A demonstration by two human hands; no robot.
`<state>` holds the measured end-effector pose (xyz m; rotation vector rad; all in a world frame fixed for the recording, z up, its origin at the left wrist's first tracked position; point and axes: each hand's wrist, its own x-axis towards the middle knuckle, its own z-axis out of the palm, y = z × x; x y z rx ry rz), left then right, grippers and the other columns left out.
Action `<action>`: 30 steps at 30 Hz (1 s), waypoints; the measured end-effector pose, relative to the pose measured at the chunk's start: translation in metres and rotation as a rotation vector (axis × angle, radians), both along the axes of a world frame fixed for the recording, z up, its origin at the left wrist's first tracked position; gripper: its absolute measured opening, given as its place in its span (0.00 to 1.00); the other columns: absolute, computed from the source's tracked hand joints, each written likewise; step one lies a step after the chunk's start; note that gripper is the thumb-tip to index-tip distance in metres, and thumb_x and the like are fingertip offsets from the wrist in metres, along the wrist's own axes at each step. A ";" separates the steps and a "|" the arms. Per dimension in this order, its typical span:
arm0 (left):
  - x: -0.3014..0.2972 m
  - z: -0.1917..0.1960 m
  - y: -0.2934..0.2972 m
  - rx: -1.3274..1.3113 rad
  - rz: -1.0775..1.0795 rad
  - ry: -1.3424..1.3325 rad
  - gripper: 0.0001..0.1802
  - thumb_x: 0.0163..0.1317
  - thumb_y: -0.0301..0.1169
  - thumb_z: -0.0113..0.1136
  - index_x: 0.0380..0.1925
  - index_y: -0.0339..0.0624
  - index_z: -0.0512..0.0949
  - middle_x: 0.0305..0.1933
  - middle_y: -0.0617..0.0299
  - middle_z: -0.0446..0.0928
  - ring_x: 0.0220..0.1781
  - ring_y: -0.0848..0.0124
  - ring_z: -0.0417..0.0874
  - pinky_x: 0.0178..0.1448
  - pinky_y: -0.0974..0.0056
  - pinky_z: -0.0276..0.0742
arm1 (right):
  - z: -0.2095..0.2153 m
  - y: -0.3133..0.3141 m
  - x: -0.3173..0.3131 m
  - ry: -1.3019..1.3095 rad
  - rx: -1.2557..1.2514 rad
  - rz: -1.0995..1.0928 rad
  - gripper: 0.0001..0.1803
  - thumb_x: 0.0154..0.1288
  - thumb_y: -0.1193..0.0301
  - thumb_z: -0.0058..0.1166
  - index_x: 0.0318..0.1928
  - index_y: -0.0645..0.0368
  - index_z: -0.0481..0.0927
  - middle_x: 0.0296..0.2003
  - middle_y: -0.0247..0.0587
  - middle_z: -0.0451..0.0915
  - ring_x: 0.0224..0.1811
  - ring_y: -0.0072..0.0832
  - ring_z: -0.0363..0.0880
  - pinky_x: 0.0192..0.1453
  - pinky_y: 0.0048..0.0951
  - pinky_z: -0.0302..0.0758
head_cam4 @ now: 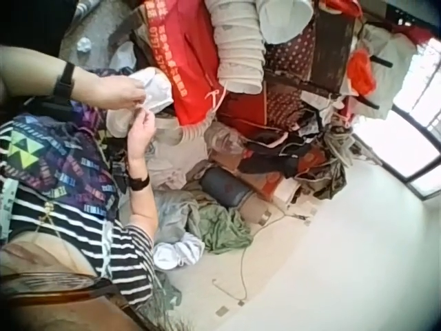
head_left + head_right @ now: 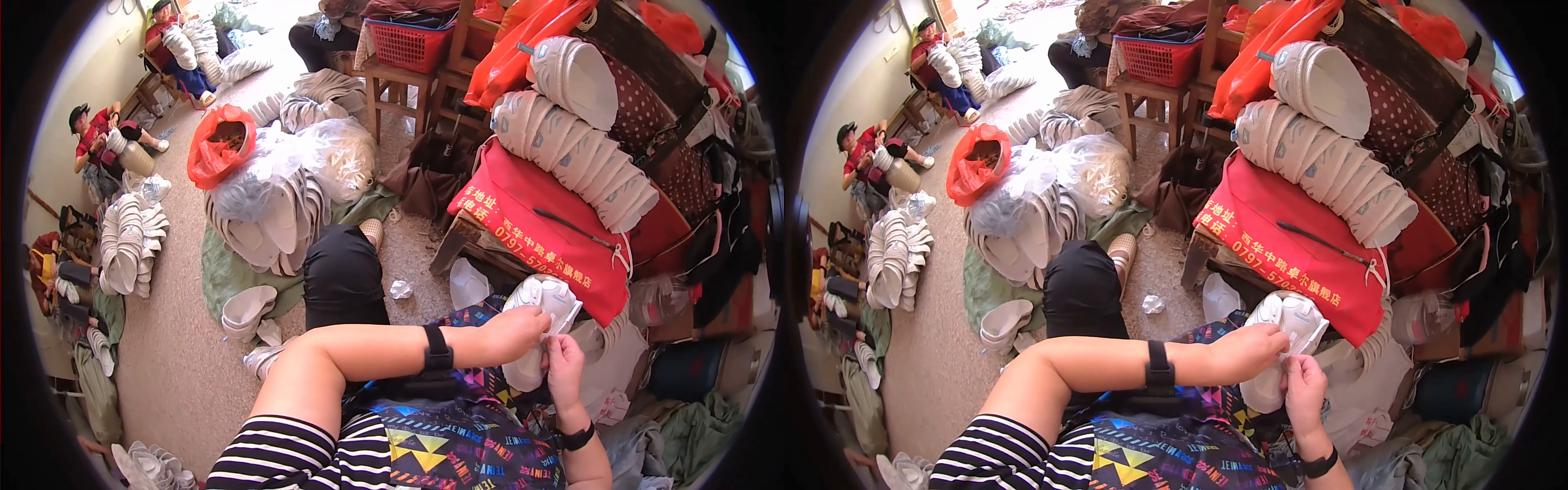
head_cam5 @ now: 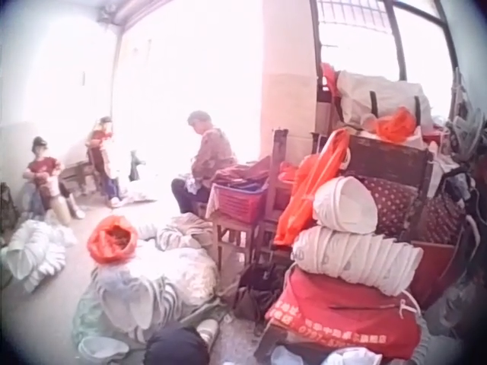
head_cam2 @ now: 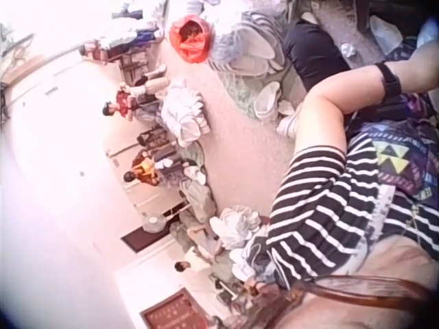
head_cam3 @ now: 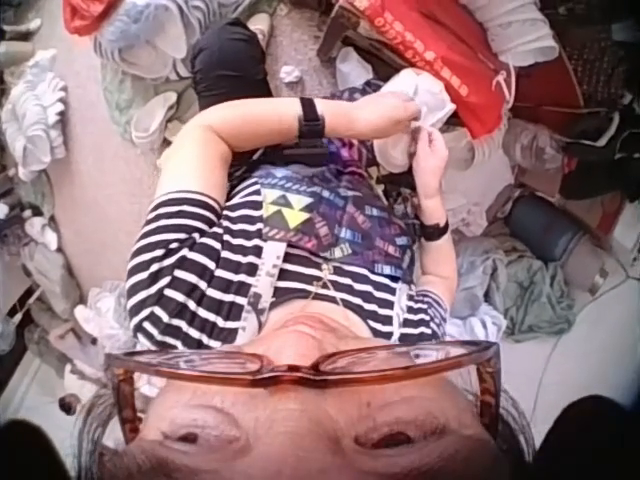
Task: The recorder is threading laces through the eyelets of a white athletic shoe upper.
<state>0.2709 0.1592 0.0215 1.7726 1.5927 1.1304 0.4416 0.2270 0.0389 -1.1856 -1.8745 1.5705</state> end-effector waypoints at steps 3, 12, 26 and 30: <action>0.003 -0.001 0.007 0.086 -0.019 0.212 0.09 0.55 0.26 0.57 0.36 0.36 0.72 0.38 0.48 0.74 0.42 0.51 0.80 0.48 0.55 0.76 | 0.003 0.000 0.003 0.028 -0.016 -0.001 0.10 0.72 0.69 0.53 0.36 0.63 0.77 0.21 0.25 0.73 0.20 0.10 0.66 0.23 0.15 0.61; -0.046 0.037 -0.033 -0.156 -0.086 0.308 0.11 0.56 0.26 0.57 0.41 0.37 0.78 0.40 0.49 0.76 0.42 0.54 0.81 0.45 0.60 0.77 | 0.034 0.025 0.022 -0.100 -0.101 0.136 0.05 0.68 0.72 0.56 0.37 0.61 0.77 0.25 0.22 0.73 0.22 0.09 0.65 0.26 0.13 0.62; -0.372 0.004 -0.261 0.709 0.766 -1.899 0.08 0.69 0.24 0.51 0.41 0.42 0.80 0.29 0.65 0.68 0.30 0.74 0.67 0.35 0.69 0.69 | -0.049 0.070 0.115 -0.611 -0.235 0.234 0.06 0.63 0.73 0.53 0.35 0.63 0.79 0.22 0.32 0.75 0.24 0.22 0.74 0.29 0.26 0.72; -0.353 0.001 -0.246 0.593 1.025 -1.910 0.09 0.70 0.29 0.50 0.41 0.48 0.82 0.30 0.68 0.70 0.31 0.74 0.69 0.38 0.67 0.70 | -0.061 0.065 0.120 -1.061 -0.127 0.168 0.12 0.65 0.71 0.45 0.35 0.65 0.81 0.18 0.38 0.75 0.21 0.29 0.78 0.25 0.31 0.74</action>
